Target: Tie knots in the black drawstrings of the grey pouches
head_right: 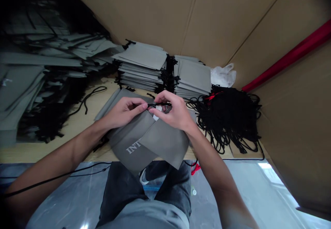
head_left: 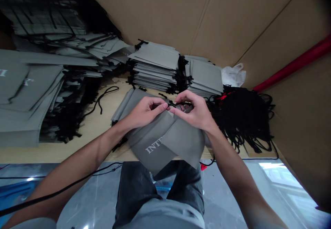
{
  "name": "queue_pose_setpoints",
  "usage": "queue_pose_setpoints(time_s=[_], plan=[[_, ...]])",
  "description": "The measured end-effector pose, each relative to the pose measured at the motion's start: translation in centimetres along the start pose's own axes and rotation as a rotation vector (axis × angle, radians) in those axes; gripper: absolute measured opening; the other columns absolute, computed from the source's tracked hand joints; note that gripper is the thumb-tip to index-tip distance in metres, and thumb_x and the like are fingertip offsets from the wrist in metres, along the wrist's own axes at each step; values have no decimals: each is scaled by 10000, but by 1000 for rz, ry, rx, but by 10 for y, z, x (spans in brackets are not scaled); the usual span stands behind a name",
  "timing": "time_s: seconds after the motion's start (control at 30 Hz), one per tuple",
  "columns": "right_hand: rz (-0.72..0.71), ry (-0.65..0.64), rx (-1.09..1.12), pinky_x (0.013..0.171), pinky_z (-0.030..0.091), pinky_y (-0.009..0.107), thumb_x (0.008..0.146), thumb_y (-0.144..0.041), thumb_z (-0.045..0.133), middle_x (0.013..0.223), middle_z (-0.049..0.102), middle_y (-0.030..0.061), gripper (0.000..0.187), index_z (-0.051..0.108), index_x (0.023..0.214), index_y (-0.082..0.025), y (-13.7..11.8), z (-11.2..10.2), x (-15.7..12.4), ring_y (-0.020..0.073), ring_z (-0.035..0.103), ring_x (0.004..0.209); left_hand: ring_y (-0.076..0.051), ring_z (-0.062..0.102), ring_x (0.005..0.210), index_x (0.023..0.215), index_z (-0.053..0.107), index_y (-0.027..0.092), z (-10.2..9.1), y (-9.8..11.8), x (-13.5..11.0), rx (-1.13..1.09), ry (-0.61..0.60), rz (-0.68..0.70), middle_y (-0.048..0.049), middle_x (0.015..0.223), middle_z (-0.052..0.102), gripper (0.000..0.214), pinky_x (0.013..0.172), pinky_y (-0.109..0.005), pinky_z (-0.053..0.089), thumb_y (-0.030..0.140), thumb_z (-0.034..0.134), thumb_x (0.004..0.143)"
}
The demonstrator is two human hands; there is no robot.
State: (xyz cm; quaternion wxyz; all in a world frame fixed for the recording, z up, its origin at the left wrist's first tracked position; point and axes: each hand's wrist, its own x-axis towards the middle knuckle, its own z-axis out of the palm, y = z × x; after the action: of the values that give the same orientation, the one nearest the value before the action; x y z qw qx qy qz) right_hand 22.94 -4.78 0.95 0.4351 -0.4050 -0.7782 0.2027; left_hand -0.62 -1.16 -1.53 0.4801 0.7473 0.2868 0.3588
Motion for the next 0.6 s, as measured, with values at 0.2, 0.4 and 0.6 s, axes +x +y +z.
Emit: queue_pose_setpoints(time_s=[0.2,0.4,0.6], plan=[[-108,45,-112,743,550,328,954,-282,782,949,774,25,78,742,993,-228,2,12,-2,179,685,771,-168,650,755,852,787,145,2,3,-1,14,-24,16,-33,803,742,463,664,-244,470,527,610,1046],[-97,40,-144,785,563,341,983,-252,714,986,797,48,55,752,1015,-227,8,14,-2,218,737,884,-183,701,834,991,810,151,2,-3,-1,14,22,19,-60,938,797,349,721,-257,521,478,691,1012],[-116,45,-129,797,554,331,973,-217,715,987,788,43,52,746,1014,-217,10,18,-3,204,727,879,-184,737,938,1089,725,173,12,-8,1,-326,128,74,-65,1029,758,385,882,-300,605,375,925,830]])
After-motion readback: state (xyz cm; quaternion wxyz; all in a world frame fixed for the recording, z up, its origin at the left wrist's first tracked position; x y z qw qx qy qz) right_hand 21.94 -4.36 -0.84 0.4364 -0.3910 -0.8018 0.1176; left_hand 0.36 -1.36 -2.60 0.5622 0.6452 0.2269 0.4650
